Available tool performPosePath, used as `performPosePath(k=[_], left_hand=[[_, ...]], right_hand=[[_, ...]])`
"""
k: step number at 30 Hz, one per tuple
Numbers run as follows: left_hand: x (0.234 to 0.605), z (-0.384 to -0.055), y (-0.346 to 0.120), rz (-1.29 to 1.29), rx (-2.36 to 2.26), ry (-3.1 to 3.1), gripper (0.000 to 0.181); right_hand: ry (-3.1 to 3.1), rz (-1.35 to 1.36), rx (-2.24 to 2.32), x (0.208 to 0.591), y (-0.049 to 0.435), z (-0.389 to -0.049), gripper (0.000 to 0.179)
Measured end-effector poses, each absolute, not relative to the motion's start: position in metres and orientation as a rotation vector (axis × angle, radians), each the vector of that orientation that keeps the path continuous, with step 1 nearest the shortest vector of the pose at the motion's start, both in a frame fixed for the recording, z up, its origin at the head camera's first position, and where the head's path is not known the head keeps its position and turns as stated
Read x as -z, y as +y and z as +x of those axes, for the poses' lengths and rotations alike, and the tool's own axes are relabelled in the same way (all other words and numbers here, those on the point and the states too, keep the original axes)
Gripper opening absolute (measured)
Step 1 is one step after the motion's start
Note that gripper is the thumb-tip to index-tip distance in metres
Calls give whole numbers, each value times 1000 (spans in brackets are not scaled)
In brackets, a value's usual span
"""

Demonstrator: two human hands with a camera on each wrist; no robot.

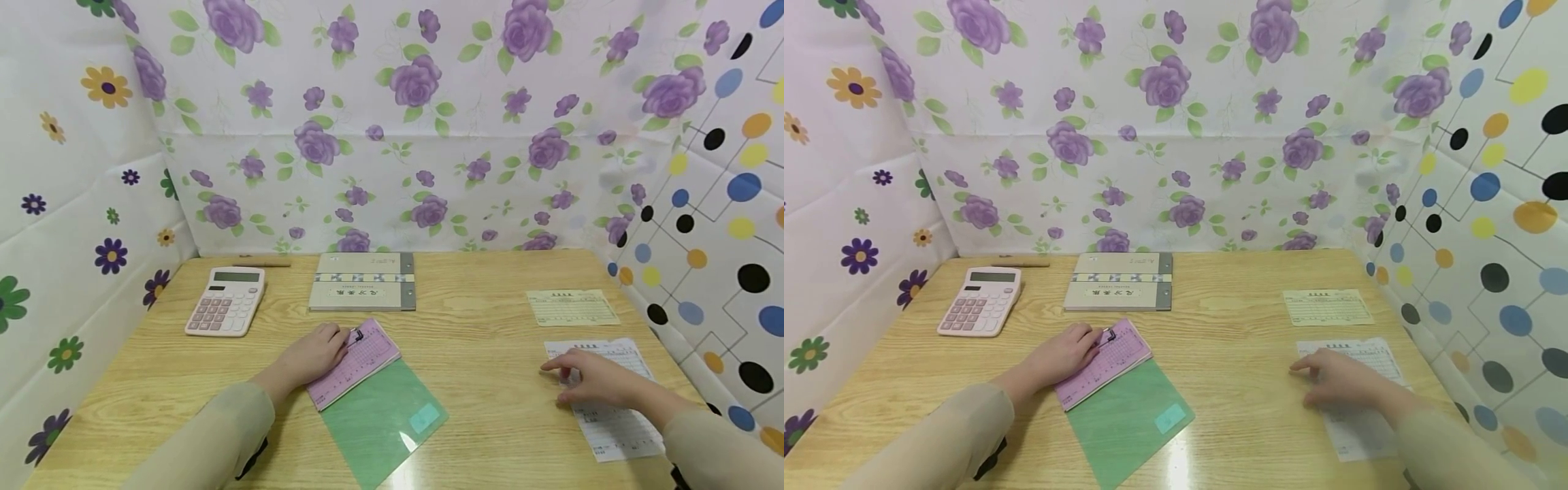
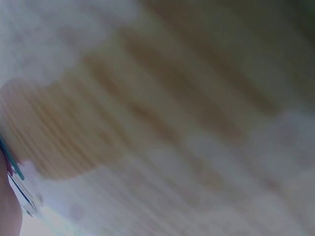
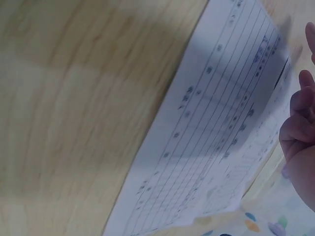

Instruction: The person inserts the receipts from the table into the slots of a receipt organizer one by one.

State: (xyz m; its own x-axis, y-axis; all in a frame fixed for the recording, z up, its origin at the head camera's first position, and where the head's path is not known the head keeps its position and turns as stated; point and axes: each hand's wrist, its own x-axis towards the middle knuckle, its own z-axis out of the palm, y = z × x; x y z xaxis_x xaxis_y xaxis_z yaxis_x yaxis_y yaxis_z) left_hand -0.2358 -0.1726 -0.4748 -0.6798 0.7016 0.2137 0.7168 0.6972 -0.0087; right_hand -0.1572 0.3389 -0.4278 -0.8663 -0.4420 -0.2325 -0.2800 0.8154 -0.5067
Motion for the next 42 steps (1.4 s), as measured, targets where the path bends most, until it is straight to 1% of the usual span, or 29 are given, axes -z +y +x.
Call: performPosePath(k=[7, 14, 20, 32, 42], left_hand=[[474, -236, -172, -1130, 119, -2735, 37], [476, -236, -173, -1146, 111, -2706, 36], [475, -235, -173, -1151, 117, -2701, 36], [475, -234, -173, -1144, 125, -2699, 37], [477, -235, -173, -1120, 143, -2731, 37]], right_hand=[[2678, -534, 563, 436, 357, -149, 57], [2726, -601, 545, 449, 350, -151, 57], [2693, -626, 626, 457, 328, -154, 59], [2708, -755, 633, 453, 264, -172, 53], [2711, -724, 664, 451, 220, -188, 47]])
